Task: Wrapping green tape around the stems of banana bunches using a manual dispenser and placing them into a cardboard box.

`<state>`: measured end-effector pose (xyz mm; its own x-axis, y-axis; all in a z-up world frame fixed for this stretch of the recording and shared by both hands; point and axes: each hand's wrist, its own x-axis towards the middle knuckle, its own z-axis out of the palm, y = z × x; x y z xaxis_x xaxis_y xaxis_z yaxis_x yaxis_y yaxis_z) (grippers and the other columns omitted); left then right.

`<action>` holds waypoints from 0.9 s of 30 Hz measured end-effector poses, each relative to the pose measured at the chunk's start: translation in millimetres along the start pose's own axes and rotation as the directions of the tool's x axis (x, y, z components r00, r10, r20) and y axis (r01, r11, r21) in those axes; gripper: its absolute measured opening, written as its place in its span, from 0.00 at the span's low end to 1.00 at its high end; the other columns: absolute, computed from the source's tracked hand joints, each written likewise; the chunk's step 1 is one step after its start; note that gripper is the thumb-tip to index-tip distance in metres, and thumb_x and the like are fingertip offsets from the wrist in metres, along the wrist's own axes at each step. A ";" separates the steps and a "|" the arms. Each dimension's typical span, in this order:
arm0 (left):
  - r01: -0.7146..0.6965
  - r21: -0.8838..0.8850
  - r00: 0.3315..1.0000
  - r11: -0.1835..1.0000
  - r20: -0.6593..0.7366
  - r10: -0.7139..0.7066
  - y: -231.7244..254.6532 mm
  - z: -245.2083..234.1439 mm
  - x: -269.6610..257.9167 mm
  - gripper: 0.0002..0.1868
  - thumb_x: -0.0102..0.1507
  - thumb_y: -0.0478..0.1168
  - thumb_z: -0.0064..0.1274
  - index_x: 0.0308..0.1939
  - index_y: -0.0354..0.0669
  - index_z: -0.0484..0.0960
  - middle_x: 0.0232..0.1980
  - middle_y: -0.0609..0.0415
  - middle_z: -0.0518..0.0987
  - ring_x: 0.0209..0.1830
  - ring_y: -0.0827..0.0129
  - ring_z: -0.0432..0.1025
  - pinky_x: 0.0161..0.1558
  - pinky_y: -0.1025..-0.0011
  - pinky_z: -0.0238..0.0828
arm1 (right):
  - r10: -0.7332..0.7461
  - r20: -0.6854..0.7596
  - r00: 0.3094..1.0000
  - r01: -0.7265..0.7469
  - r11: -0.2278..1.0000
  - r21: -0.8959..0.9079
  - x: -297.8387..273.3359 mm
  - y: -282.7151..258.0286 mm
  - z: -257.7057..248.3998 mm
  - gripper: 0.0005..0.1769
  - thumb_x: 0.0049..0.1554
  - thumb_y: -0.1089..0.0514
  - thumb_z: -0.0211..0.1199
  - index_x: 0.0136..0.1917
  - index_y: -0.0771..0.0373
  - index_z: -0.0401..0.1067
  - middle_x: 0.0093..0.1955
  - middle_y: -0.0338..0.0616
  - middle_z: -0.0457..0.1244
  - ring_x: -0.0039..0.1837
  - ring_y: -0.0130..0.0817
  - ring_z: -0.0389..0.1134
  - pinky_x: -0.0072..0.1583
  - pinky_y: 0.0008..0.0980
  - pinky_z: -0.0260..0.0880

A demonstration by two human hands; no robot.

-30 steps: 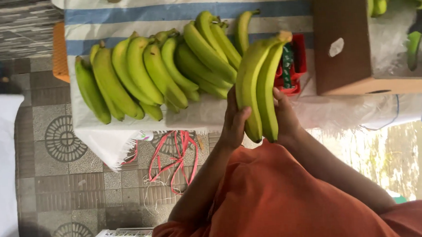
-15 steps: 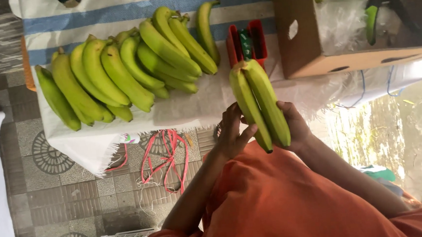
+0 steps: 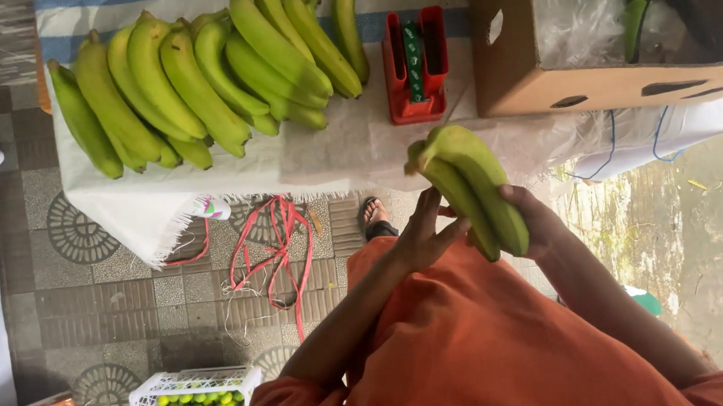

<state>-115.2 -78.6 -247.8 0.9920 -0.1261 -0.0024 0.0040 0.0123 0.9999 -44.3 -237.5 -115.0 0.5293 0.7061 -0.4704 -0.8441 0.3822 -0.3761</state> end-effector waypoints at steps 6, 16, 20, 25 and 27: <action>-0.044 -0.032 0.999 0.999 0.019 0.045 25.5 -0.4 10.2 0.50 0.64 0.52 0.61 0.83 0.45 0.49 0.64 0.36 0.68 0.55 0.48 0.73 0.60 0.47 0.72 | -0.012 0.053 0.999 0.012 1.000 -0.006 1.5 3.1 -41.5 0.32 0.56 0.48 0.62 0.65 0.74 0.64 0.51 0.67 0.68 0.47 0.59 0.75 0.41 0.58 0.78; 0.143 0.145 0.984 0.979 0.083 -0.157 -49.8 -63.0 61.3 0.30 0.64 0.37 0.60 0.70 0.44 0.68 0.64 0.42 0.76 0.54 0.54 0.79 0.56 0.55 0.68 | -0.172 -0.091 0.981 0.050 0.675 -0.736 63.0 -52.0 -46.1 0.34 0.41 0.61 0.71 0.60 0.77 0.70 0.40 0.66 0.67 0.36 0.56 0.72 0.33 0.56 0.73; -0.022 0.145 0.983 0.989 -0.175 0.047 -42.6 -74.3 94.9 0.21 0.60 0.29 0.59 0.58 0.37 0.79 0.52 0.38 0.80 0.50 0.48 0.79 0.51 0.64 0.79 | -0.217 -0.094 0.972 0.054 0.590 -0.806 99.3 -87.6 -35.3 0.38 0.44 0.61 0.72 0.63 0.82 0.63 0.41 0.68 0.65 0.36 0.57 0.71 0.30 0.54 0.71; 0.024 0.384 0.827 0.923 -0.526 0.197 -36.3 -78.0 131.2 0.23 0.58 0.35 0.65 0.55 0.42 0.74 0.42 0.46 0.78 0.39 0.56 0.79 0.39 0.65 0.80 | -0.140 -0.035 0.990 0.073 0.699 -0.712 143.6 -103.8 -10.2 0.30 0.47 0.57 0.73 0.56 0.78 0.69 0.35 0.63 0.64 0.31 0.51 0.70 0.33 0.56 0.73; 0.042 0.429 0.827 0.902 -0.522 0.209 -55.7 -77.0 143.7 0.21 0.57 0.39 0.67 0.52 0.45 0.77 0.41 0.49 0.79 0.41 0.56 0.79 0.42 0.64 0.79 | -0.122 -0.036 0.992 0.064 0.723 -0.688 151.6 -103.7 -20.7 0.30 0.46 0.57 0.73 0.56 0.79 0.69 0.35 0.64 0.64 0.30 0.54 0.70 0.32 0.59 0.72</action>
<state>36.8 -21.0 -304.9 0.8869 0.4160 0.2008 -0.0087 -0.4196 0.9077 125.2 -182.5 -163.8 0.6311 0.6321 -0.4495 -0.5172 -0.0889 -0.8512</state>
